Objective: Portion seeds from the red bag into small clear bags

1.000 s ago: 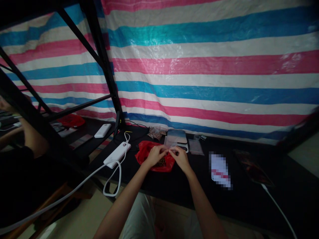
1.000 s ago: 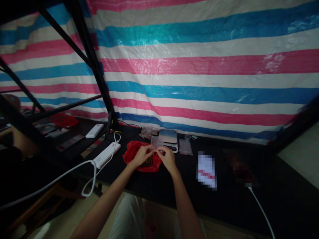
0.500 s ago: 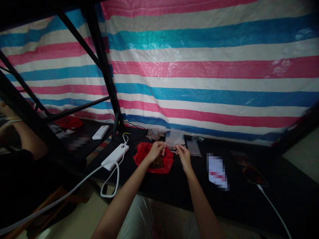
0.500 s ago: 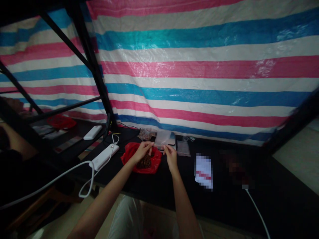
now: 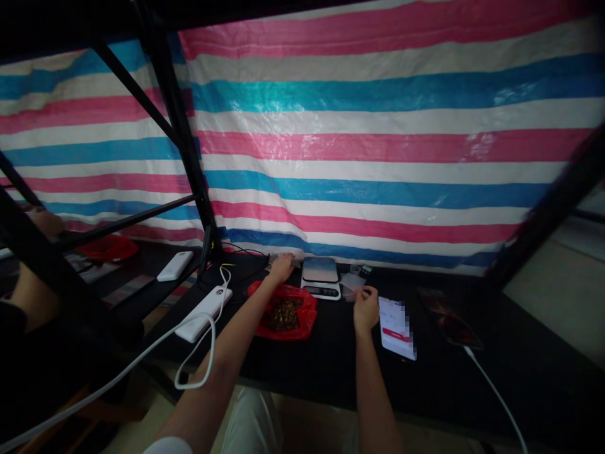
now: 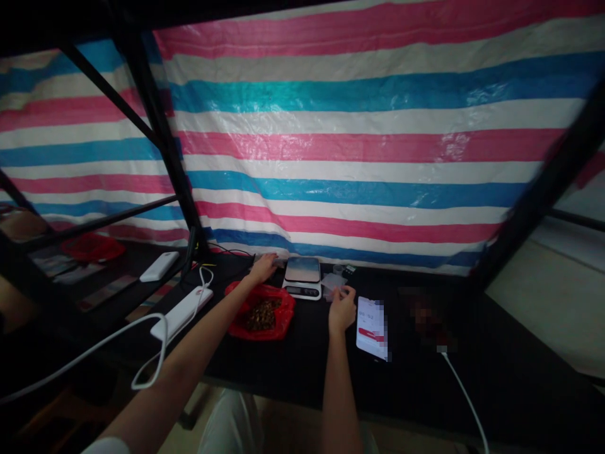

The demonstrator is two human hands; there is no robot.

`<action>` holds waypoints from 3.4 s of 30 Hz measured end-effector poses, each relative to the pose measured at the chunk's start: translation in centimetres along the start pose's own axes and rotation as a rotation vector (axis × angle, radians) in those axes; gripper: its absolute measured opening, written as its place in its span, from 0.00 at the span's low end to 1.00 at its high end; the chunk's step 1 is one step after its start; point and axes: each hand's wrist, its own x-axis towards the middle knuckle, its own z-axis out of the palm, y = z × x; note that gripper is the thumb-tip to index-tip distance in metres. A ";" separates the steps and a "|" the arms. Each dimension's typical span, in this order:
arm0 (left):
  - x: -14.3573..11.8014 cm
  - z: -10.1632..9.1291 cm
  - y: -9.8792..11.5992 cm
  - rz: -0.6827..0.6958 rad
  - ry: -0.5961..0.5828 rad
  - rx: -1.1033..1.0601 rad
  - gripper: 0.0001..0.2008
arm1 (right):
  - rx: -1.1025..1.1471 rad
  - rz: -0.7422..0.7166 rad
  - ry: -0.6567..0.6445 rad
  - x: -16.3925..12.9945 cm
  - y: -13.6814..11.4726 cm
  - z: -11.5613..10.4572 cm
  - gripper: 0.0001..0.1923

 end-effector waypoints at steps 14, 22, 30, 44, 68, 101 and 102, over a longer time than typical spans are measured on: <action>1.7 1.5 1.2 -0.075 -0.080 0.256 0.13 | -0.478 -0.024 -0.210 -0.1 -0.4 -0.7 0.13; 1.0 -0.2 -0.1 -0.186 0.011 0.149 0.14 | -0.419 -0.039 -0.215 0.2 -0.3 -1.1 0.11; 0.7 -1.9 -0.9 -0.254 0.198 -0.190 0.18 | -0.502 -0.058 -0.047 -0.1 -0.8 -1.0 0.15; -3.4 -3.8 3.6 0.001 -0.102 -1.194 0.22 | 0.666 -0.136 -0.514 -0.9 -3.2 2.2 0.26; -6.3 -2.3 5.6 -0.228 0.025 -0.786 0.16 | 0.436 -0.552 -0.519 -5.2 -5.3 3.1 0.16; -8.9 -5.1 7.3 -0.118 -0.052 -0.270 0.09 | 0.046 -0.681 -0.518 -5.6 -5.4 1.8 0.15; -8.9 -5.2 7.4 -0.120 -0.057 -0.269 0.09 | 0.050 -0.690 -0.525 -5.5 -5.4 1.8 0.15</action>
